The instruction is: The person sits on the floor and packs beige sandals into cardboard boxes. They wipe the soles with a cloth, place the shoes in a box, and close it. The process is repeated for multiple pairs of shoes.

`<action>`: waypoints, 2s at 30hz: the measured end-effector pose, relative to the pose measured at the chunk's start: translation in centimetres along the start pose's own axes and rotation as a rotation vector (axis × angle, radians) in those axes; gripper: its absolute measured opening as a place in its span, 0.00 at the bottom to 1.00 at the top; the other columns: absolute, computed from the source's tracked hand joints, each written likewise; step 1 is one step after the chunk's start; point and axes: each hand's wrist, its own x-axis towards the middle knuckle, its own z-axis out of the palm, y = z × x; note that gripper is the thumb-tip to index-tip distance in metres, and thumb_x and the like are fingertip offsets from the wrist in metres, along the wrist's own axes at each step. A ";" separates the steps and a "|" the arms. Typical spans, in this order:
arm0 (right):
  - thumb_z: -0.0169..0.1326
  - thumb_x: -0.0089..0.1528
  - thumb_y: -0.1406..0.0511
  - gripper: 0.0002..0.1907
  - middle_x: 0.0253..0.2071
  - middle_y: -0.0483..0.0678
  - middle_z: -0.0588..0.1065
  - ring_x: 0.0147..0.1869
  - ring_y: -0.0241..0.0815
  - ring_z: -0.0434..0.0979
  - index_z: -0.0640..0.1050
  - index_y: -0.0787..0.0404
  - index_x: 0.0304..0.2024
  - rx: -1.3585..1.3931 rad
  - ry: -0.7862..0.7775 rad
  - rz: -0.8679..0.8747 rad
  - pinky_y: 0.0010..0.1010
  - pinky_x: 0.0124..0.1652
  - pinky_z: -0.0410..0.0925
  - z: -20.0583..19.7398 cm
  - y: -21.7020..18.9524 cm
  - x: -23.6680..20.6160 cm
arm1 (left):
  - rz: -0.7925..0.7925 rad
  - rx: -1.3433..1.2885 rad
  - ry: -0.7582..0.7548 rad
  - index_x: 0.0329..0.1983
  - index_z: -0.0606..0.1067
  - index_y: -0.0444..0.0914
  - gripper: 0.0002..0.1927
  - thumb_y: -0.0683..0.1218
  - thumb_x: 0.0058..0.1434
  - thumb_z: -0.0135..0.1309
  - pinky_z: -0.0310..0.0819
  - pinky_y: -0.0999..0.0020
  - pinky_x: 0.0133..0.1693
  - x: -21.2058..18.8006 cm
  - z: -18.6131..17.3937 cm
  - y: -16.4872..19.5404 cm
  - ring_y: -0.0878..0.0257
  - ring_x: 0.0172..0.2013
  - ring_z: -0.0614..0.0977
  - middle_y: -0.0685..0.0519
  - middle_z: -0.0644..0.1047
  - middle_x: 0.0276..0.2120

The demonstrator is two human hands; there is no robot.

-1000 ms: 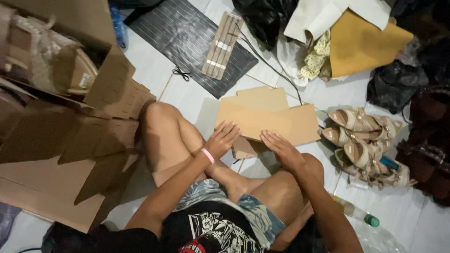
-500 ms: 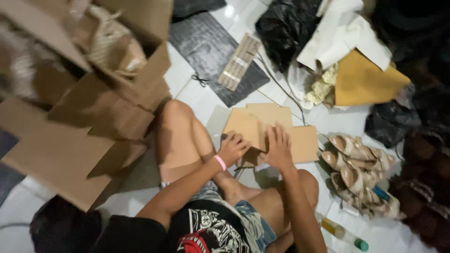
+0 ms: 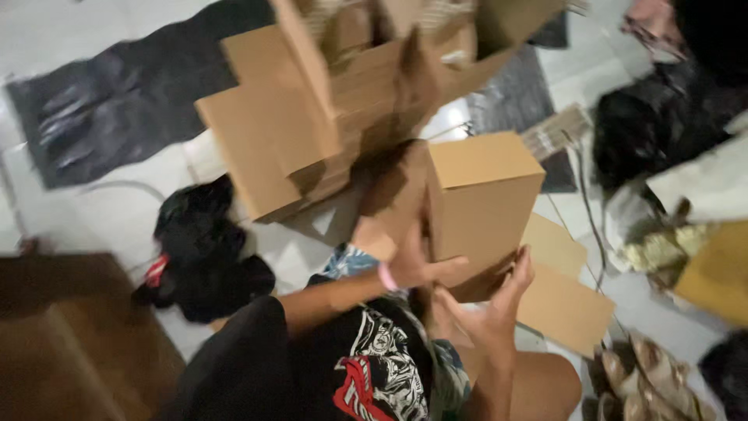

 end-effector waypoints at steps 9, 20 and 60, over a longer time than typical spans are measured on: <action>0.53 0.68 0.66 0.27 0.63 0.50 0.71 0.67 0.41 0.69 0.67 0.66 0.68 0.591 -0.056 0.415 0.35 0.64 0.63 3.7 10.0 0.2 | -0.122 0.267 0.804 0.71 0.63 0.32 0.31 0.53 0.72 0.54 0.69 0.65 0.59 -5.1 -31.2 1.1 0.60 0.57 0.74 0.50 0.72 0.59; 0.51 0.69 0.67 0.22 0.56 0.48 0.74 0.56 0.37 0.72 0.71 0.67 0.65 0.569 -0.095 0.635 0.29 0.54 0.67 4.8 15.4 -3.5 | -0.464 -0.332 0.743 0.72 0.65 0.39 0.27 0.55 0.75 0.43 0.71 0.66 0.46 -2.8 -34.5 -9.7 0.63 0.45 0.75 0.54 0.73 0.47; 0.55 0.65 0.55 0.13 0.42 0.49 0.79 0.40 0.52 0.79 0.79 0.55 0.41 -1.027 -0.051 0.334 0.42 0.42 0.71 -12.5 13.2 -4.6 | 0.338 0.077 -0.474 0.47 0.71 0.34 0.24 0.43 0.53 0.71 0.74 0.55 0.56 6.4 13.3 -14.4 0.48 0.54 0.75 0.43 0.73 0.48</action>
